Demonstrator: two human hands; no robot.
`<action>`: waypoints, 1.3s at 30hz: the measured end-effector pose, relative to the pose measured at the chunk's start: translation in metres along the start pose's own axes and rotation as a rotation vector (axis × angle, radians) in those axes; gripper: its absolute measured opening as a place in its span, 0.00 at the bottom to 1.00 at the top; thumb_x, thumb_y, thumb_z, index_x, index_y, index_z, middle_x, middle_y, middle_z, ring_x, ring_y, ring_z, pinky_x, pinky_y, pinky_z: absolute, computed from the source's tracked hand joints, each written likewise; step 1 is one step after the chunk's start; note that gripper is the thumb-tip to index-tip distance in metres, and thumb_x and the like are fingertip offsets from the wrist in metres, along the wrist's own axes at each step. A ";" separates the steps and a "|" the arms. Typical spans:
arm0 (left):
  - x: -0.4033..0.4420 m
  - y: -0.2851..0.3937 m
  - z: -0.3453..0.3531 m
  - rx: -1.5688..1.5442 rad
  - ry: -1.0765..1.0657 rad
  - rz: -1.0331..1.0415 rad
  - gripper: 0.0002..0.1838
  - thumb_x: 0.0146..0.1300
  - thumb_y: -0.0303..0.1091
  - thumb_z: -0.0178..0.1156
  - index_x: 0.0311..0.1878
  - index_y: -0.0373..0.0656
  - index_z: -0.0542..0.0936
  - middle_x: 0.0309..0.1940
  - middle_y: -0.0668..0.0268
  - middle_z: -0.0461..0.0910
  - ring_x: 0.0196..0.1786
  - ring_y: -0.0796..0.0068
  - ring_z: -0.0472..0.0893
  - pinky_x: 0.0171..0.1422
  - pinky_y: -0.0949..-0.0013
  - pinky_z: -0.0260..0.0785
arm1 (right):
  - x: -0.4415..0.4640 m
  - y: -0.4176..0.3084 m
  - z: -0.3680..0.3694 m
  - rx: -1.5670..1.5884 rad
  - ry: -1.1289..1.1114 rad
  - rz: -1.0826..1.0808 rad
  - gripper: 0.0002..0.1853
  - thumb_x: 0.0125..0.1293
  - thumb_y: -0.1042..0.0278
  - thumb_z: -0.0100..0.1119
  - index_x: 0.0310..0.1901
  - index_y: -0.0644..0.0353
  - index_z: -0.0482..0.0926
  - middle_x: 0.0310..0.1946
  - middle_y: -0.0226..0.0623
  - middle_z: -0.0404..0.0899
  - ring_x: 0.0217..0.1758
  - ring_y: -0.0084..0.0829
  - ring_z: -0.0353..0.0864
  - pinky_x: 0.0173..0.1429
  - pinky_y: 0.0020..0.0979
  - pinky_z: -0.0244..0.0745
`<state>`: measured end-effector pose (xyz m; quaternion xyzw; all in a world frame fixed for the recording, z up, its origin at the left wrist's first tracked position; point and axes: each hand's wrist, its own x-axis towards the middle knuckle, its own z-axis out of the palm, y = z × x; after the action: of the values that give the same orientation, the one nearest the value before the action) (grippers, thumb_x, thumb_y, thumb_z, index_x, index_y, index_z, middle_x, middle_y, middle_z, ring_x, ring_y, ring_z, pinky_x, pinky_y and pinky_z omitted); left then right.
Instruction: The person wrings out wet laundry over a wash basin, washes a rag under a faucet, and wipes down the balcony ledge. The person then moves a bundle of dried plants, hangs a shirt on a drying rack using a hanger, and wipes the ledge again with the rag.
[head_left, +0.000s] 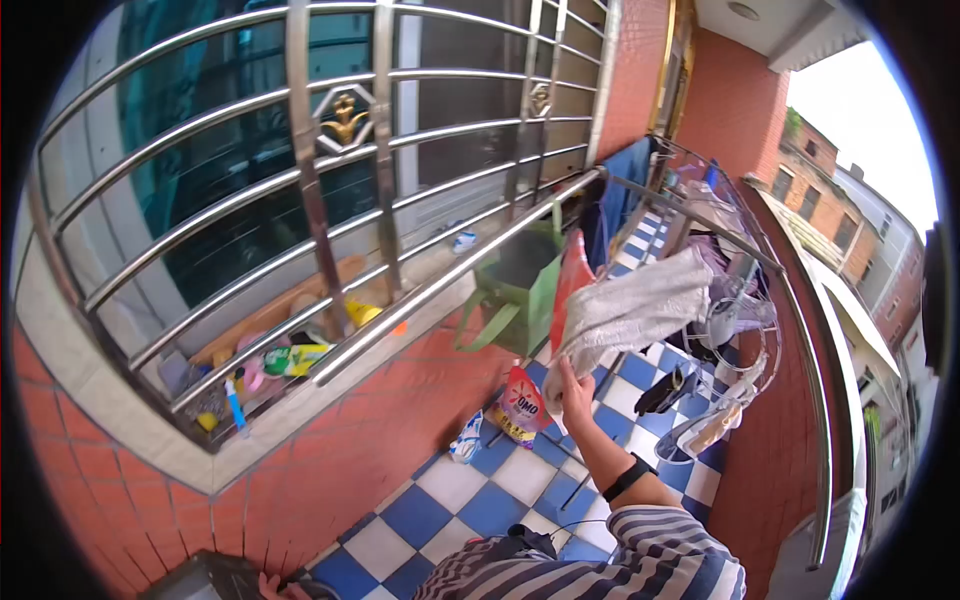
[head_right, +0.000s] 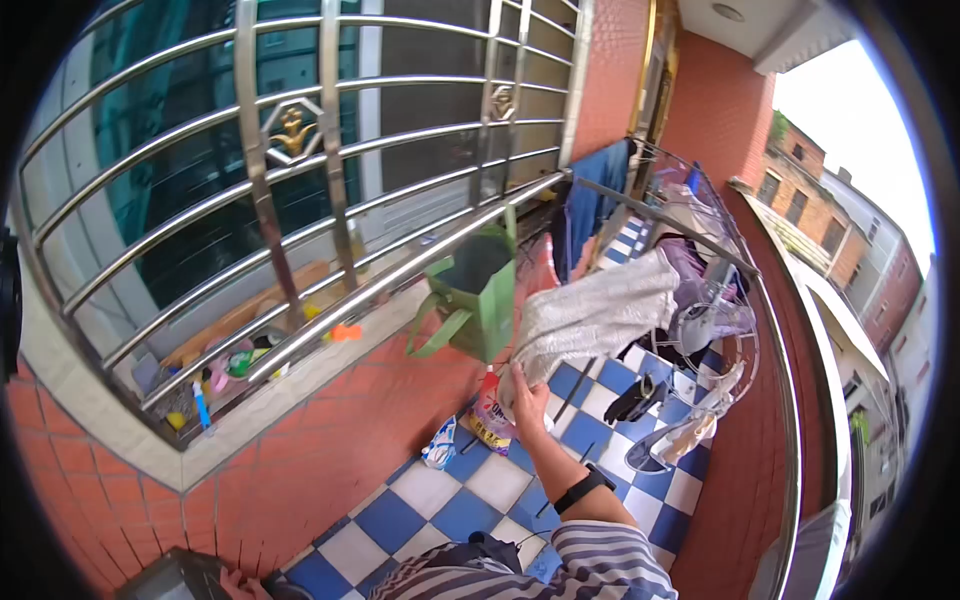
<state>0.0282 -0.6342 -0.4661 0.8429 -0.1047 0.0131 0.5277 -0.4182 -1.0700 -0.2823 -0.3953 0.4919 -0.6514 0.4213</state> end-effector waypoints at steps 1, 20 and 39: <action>-0.031 0.037 -0.028 0.044 0.043 0.198 0.31 0.55 0.17 0.52 0.64 0.37 0.62 0.46 0.53 0.73 0.32 0.74 0.74 0.32 0.72 0.68 | -0.047 0.033 0.012 -0.059 -0.026 0.219 0.21 0.60 0.49 0.63 0.40 0.61 0.79 0.28 0.29 0.76 0.27 0.18 0.72 0.25 0.23 0.63; 0.015 0.037 -0.356 -0.059 0.182 0.303 0.43 0.53 0.45 0.69 0.66 0.38 0.58 0.57 0.55 0.68 0.63 0.59 0.66 0.68 0.60 0.55 | -0.690 -0.050 0.337 -0.132 -2.266 1.286 0.19 0.66 0.59 0.55 0.57 0.53 0.69 0.39 0.26 0.77 0.34 0.20 0.76 0.28 0.23 0.65; 0.237 -0.061 -0.434 -0.661 0.934 -0.367 0.18 0.50 0.19 0.55 0.47 0.40 0.70 0.34 0.66 0.77 0.32 0.79 0.75 0.36 0.74 0.68 | -1.009 -0.043 0.591 0.312 -1.834 -1.252 0.20 0.63 0.51 0.57 0.44 0.62 0.80 0.56 0.56 0.70 0.59 0.51 0.69 0.61 0.50 0.62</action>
<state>0.3102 -0.2602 -0.2967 0.5435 0.2868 0.2576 0.7456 0.4600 -0.2987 -0.2210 -0.8461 -0.3769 -0.2655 0.2674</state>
